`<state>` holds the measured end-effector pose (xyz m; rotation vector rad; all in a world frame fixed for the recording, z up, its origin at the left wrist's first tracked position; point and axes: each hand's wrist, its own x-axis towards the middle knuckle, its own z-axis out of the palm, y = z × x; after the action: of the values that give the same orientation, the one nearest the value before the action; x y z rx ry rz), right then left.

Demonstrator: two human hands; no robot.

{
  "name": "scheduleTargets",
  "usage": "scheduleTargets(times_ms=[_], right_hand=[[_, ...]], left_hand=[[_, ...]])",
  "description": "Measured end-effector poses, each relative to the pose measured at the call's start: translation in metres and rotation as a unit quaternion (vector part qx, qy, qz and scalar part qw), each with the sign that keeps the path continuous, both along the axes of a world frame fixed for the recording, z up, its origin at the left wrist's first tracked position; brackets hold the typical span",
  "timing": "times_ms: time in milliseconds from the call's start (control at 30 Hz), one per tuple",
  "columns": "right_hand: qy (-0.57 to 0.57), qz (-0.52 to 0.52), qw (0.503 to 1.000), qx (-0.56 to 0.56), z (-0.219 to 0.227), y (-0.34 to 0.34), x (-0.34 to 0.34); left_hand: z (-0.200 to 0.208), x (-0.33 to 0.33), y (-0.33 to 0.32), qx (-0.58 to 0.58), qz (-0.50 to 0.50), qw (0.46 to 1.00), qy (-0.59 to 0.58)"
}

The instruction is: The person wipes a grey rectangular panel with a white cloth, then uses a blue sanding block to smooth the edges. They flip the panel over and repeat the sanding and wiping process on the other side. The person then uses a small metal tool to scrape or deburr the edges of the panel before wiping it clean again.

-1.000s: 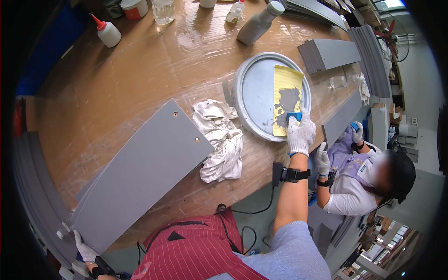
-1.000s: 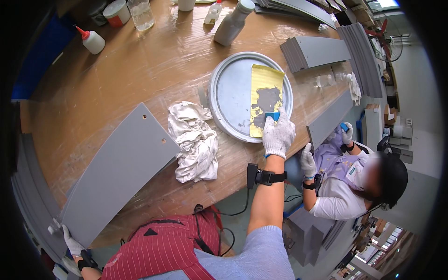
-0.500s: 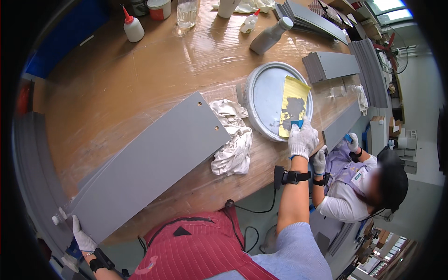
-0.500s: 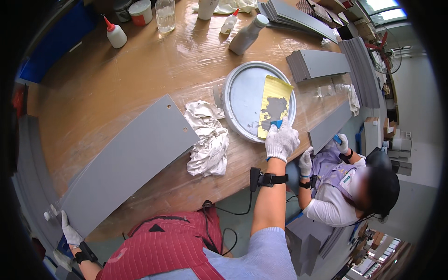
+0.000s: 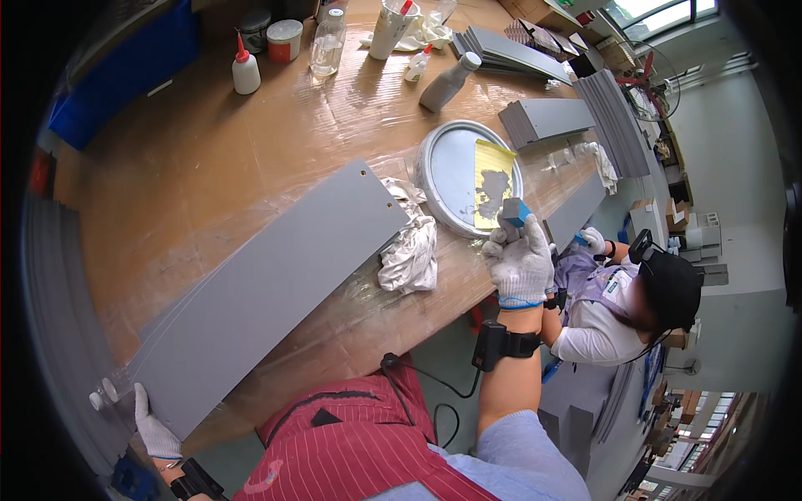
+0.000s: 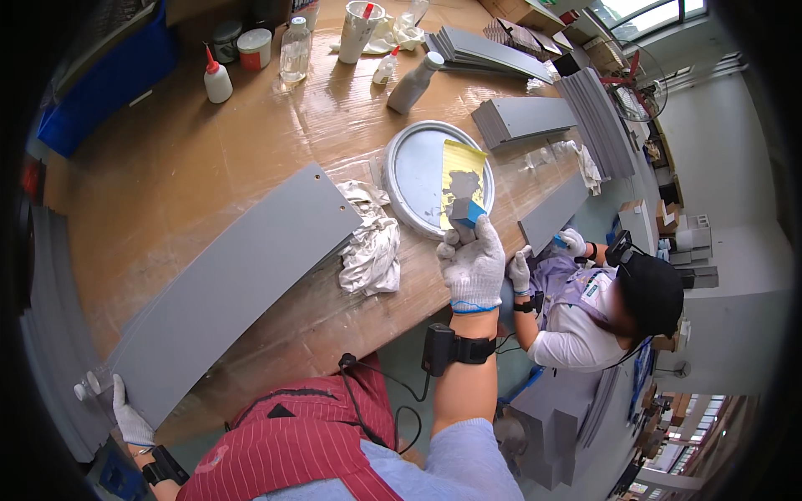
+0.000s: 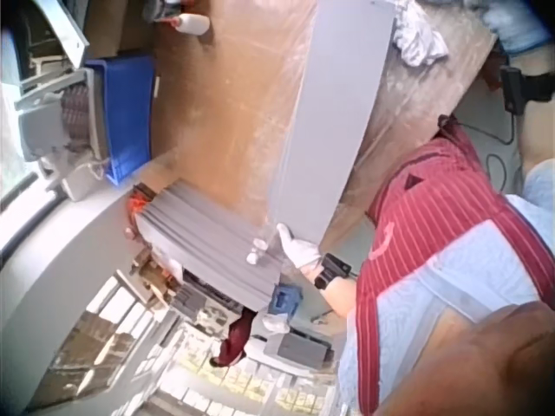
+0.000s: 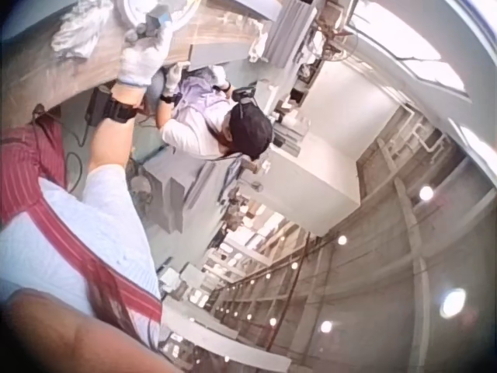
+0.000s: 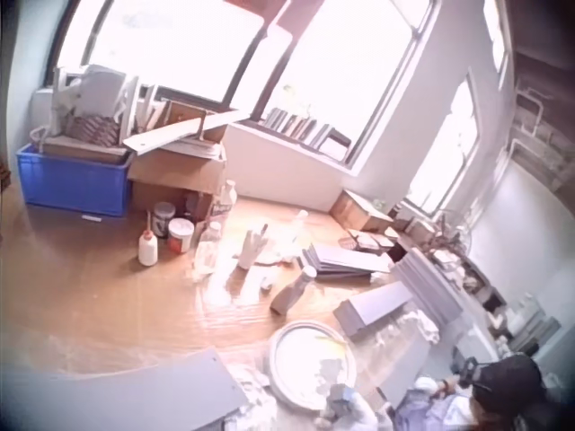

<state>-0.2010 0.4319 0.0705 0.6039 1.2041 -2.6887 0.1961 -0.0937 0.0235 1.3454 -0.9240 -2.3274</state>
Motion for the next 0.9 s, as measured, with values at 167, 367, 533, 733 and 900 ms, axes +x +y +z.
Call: scheduleTargets(times_ms=[167, 367, 533, 733, 900], right_hand=[[0.137, 0.031, 0.988, -0.061, 0.028, -0.016, 0.032], [0.287, 0.162, 0.943, 0.045, 0.062, -0.064, 0.072], [0.36, 0.236, 0.898, 0.088, 0.087, -0.148, 0.097], [0.43, 0.208, 0.867, 0.14, 0.117, -0.274, 0.102], [0.461, 0.45, 0.706, 0.294, 0.126, -0.387, 0.203]], left_hand=[[0.007, 0.001, -0.004, 0.059, 0.003, 0.998, 0.027], [0.017, 0.009, -0.006, 0.069, -0.015, 0.993, 0.091], [0.009, 0.029, -0.007, 0.115, -0.012, 0.976, 0.185], [0.016, 0.035, -0.004, 0.161, -0.009, 0.951, 0.264], [0.033, 0.033, 0.001, 0.181, -0.008, 0.943, 0.278]])
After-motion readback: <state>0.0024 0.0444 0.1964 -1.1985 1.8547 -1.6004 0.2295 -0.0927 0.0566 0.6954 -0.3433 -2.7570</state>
